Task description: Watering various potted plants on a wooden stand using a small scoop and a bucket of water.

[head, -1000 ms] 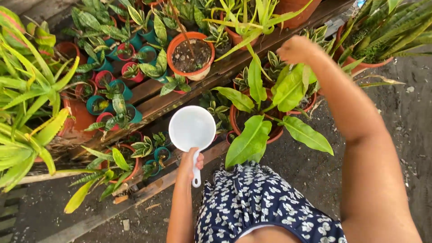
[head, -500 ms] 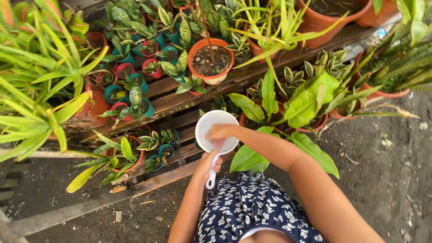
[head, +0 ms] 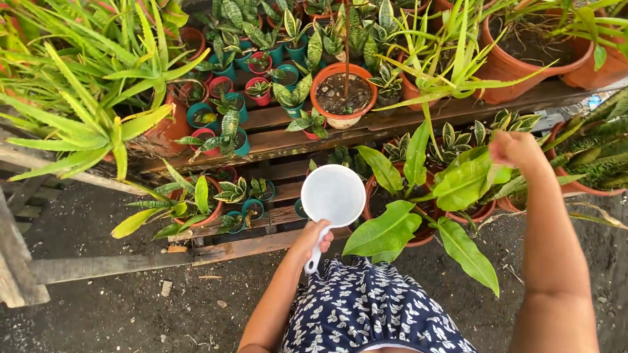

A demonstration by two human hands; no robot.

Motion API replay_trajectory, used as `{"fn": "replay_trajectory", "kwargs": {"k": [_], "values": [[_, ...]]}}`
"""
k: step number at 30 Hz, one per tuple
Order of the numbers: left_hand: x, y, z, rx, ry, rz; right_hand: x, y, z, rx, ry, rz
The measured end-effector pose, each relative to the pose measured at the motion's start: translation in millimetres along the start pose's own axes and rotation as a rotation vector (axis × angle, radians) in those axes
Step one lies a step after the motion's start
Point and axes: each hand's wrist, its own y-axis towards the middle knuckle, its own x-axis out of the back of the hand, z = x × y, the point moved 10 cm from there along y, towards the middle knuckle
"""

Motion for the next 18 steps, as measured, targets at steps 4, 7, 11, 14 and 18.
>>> {"fn": "replay_trajectory", "kwargs": {"k": [4,7,11,14,18], "values": [[-10.2,8.8,17.5,0.126,-0.011,0.098,-20.8,-32.2,-2.9,-0.338,-0.562,-0.159],[-1.3,11.5,22.8,0.073,0.016,0.013,-105.9,-18.4,-2.9,-0.17,-0.149,0.034],[19.9,45.9,49.6,-0.017,0.022,-0.041,-259.1,5.3,-44.3,-0.2,0.372,0.313],[33.1,64.0,69.1,-0.037,0.05,-0.073,-409.7,-13.4,-75.8,-0.431,0.716,0.537],[46.6,77.0,80.4,-0.068,0.004,-0.087,-504.2,12.9,-204.4,-0.737,0.878,0.369]]}}
